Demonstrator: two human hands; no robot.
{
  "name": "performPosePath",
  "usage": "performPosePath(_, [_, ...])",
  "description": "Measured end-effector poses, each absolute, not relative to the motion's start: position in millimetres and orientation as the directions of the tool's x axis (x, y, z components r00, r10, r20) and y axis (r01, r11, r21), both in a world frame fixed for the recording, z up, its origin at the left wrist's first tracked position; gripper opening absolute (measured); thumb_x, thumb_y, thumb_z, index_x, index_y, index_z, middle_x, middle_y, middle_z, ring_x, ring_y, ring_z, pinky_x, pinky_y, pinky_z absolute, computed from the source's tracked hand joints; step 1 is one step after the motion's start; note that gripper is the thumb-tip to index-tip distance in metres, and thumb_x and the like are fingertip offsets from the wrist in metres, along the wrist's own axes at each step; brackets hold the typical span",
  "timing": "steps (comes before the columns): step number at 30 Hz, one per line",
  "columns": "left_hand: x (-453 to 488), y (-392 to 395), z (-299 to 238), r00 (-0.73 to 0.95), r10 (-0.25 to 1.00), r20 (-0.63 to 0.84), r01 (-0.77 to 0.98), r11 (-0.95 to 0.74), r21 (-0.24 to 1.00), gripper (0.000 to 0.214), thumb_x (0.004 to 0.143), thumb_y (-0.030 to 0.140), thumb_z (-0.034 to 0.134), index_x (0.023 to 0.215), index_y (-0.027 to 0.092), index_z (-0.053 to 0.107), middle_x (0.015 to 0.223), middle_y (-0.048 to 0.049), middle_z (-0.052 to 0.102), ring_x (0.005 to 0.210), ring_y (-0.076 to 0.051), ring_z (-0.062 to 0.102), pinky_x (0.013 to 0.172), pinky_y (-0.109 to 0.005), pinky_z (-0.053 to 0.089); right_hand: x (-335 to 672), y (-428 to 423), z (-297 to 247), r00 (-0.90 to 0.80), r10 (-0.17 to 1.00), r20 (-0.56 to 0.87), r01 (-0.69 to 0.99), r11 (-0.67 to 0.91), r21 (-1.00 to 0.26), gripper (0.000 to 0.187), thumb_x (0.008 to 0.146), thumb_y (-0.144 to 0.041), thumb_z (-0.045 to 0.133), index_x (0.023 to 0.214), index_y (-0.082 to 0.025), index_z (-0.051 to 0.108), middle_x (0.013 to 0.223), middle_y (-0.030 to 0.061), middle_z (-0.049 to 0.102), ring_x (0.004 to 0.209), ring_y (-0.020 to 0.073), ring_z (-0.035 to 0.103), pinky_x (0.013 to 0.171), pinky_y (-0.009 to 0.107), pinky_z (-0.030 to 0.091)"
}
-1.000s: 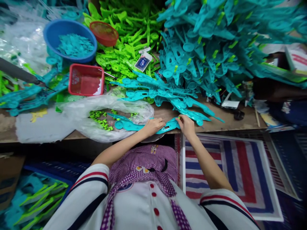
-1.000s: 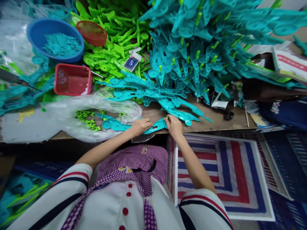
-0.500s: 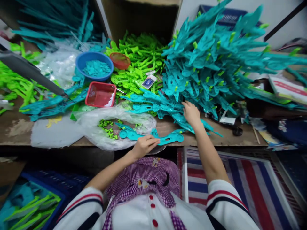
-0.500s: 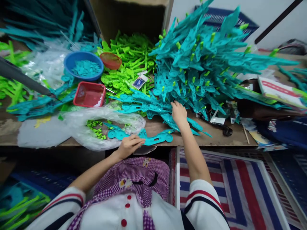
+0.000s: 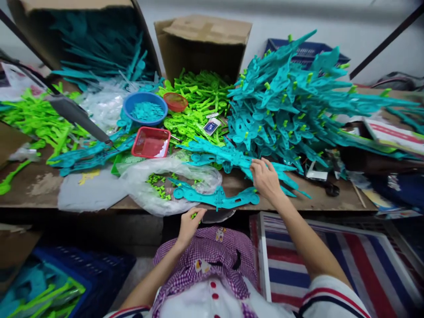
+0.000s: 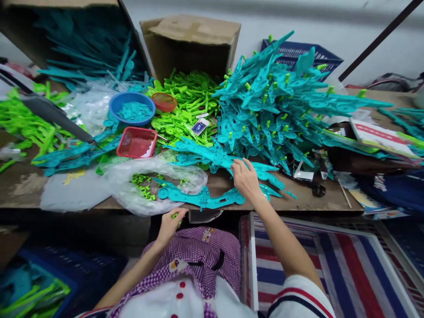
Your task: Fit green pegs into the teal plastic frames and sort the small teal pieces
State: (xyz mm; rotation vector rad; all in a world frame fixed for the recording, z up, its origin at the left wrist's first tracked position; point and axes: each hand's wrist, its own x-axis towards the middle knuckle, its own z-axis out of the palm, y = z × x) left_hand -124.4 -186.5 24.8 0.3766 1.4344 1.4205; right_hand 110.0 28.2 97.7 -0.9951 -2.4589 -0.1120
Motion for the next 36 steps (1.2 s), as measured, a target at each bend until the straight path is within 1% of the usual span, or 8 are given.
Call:
performPosePath(4, [-124, -194, 27, -0.475, 0.747, -0.465, -0.487, 0.217, 0.846, 0.033, 0.061, 0.044, 0.087, 0.073, 0.015, 0.077, 0.053, 0.0028, 0.053, 0.042, -0.004, 0.037, 0.038, -0.017, 0.023, 117, -47, 71, -0.581, 0.586, 0.564, 0.637, 0.759, -0.133, 0.014, 0.099, -0.018, 0.044, 0.103, -0.023, 0.056, 0.122, 0.0128, 0.069, 0.116, 0.0240, 0.065, 0.110, 0.052, 0.046])
performPosePath(11, [-143, -207, 26, -0.439, 0.679, -0.588, -0.687, 0.168, 0.707, 0.047, 0.055, 0.047, 0.091, 0.075, 0.009, 0.071, 0.062, 0.0032, 0.054, 0.041, 0.001, 0.036, 0.035, -0.012, 0.015, 102, -74, 1, -0.742, 0.510, 0.434, 0.488, 0.856, -0.171, 0.029, 0.100, -0.012, 0.035, 0.100, -0.021, 0.063, 0.111, 0.0100, 0.073, 0.118, 0.0206, 0.065, 0.102, 0.044, 0.053])
performPosePath(15, [-143, -207, 23, -0.366, 0.684, -0.632, -0.787, 0.135, 0.602, 0.044, 0.061, 0.042, 0.089, 0.080, 0.009, 0.068, 0.068, 0.0028, 0.056, 0.043, 0.001, 0.039, 0.033, -0.011, 0.018, 85, -77, 4, -0.751, 0.533, 0.390, 0.531, 0.838, -0.124, 0.027, 0.102, -0.017, 0.038, 0.106, -0.019, 0.065, 0.119, 0.0120, 0.069, 0.123, 0.0231, 0.061, 0.105, 0.045, 0.047])
performPosePath(20, [-139, -201, 22, -0.335, 0.674, -0.658, -0.857, 0.072, 0.510, 0.031, 0.072, 0.032, 0.084, 0.081, 0.010, 0.065, 0.071, 0.0025, 0.057, 0.043, 0.002, 0.039, 0.032, -0.010, 0.020, 57, -102, 14, -0.736, 0.635, 0.234, 0.604, 0.772, -0.196, 0.030, 0.100, -0.027, 0.049, 0.126, -0.020, 0.062, 0.119, 0.0150, 0.067, 0.104, 0.0279, 0.064, 0.083, 0.040, 0.048])
performPosePath(26, [-139, -196, 28, -0.295, 0.689, -0.662, -0.842, 0.140, 0.521, 0.032, 0.073, 0.034, 0.083, 0.083, 0.009, 0.065, 0.071, 0.0019, 0.058, 0.043, 0.001, 0.041, 0.032, -0.010, 0.021, 53, -102, 32, -0.734, 0.631, 0.251, 0.597, 0.776, -0.205, 0.026, 0.100, -0.026, 0.049, 0.118, -0.034, 0.066, 0.117, 0.0072, 0.070, 0.106, 0.0283, 0.063, 0.087, 0.046, 0.045])
performPosePath(29, [-138, -193, 34, -0.281, 0.691, -0.665, -0.860, 0.126, 0.495, 0.032, 0.074, 0.035, 0.083, 0.081, 0.010, 0.063, 0.071, 0.0014, 0.059, 0.045, 0.000, 0.044, 0.033, -0.010, 0.023, 48, -100, 61, -0.669, 0.686, 0.287, 0.580, 0.723, -0.376, 0.026, 0.099, -0.038, 0.052, 0.122, -0.035, 0.063, 0.116, 0.0094, 0.068, 0.109, 0.0312, 0.063, 0.087, 0.048, 0.047])
performPosePath(32, [-136, -187, 42, -0.294, 0.677, -0.675, -0.897, 0.049, 0.439, 0.027, 0.081, 0.034, 0.078, 0.081, 0.012, 0.062, 0.069, 0.0027, 0.059, 0.045, -0.001, 0.046, 0.035, -0.011, 0.027, 16, -104, 84, -0.758, 0.635, 0.150, 0.436, 0.664, -0.607, 0.030, 0.096, -0.042, 0.059, 0.122, -0.028, 0.062, 0.103, 0.0077, 0.067, 0.095, 0.0246, 0.066, 0.077, 0.036, 0.051])
performPosePath(36, [-138, -177, 53, -0.319, 0.628, -0.710, -0.929, -0.059, 0.366, 0.023, 0.092, 0.034, 0.066, 0.079, 0.015, 0.060, 0.066, 0.0040, 0.059, 0.047, -0.003, 0.049, 0.040, -0.013, 0.036, -41, -106, 88, -0.864, 0.503, -0.006, 0.371, 0.631, -0.682, 0.014, 0.097, -0.028, 0.058, 0.107, -0.025, 0.067, 0.096, 0.0036, 0.068, 0.086, 0.0189, 0.064, 0.070, 0.029, 0.046])
